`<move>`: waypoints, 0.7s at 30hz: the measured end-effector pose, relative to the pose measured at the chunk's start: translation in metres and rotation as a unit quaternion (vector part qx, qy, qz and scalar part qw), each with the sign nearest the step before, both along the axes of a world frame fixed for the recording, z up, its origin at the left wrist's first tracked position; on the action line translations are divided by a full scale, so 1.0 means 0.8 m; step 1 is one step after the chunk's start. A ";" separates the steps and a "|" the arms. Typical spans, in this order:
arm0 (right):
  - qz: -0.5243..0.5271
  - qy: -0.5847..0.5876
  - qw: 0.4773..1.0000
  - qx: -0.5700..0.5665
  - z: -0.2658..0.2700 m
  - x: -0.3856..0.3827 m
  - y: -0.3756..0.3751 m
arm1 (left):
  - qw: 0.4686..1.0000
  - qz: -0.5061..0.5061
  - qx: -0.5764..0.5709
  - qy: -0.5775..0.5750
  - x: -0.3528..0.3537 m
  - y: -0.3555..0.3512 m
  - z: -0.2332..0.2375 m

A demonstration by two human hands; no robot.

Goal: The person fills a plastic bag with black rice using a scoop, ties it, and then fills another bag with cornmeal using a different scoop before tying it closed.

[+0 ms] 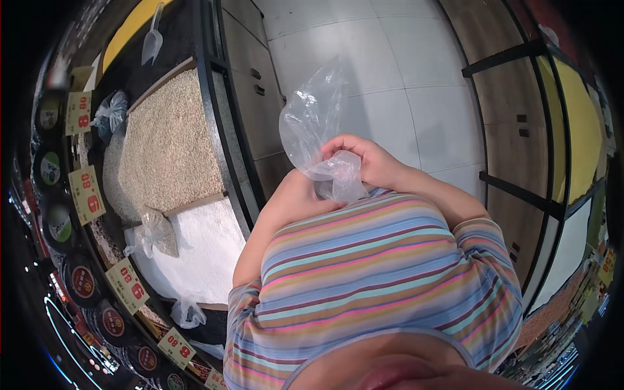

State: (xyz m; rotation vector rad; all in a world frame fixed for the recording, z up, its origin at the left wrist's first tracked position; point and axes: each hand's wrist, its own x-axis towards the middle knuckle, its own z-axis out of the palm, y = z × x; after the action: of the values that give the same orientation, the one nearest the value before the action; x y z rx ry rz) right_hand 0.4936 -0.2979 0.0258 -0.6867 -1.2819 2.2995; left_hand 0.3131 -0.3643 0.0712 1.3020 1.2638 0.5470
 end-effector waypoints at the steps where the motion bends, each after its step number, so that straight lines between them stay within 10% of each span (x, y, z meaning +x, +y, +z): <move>1: -0.019 -0.014 0.999 0.030 0.006 -0.009 0.015 | 0.999 -0.014 0.031 0.010 -0.012 0.021 -0.005; 10: -0.039 -0.301 0.899 0.315 0.047 -0.095 0.168 | 0.985 0.010 0.160 0.063 -0.118 0.194 -0.029; 17: -0.083 -0.358 0.841 0.396 -0.023 -0.107 0.265 | 0.869 0.263 -0.138 -0.396 -0.158 0.266 -0.029; 21: -0.083 -0.339 0.841 0.413 -0.044 -0.125 0.361 | 0.794 0.378 -0.134 -0.457 -0.169 0.318 -0.023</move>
State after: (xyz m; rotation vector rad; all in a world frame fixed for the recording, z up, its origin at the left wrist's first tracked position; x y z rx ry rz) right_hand 0.3934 -0.0091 -0.0096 -1.2363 -2.1906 1.1361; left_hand 0.1782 -0.1098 0.0532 0.1182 0.9051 1.3128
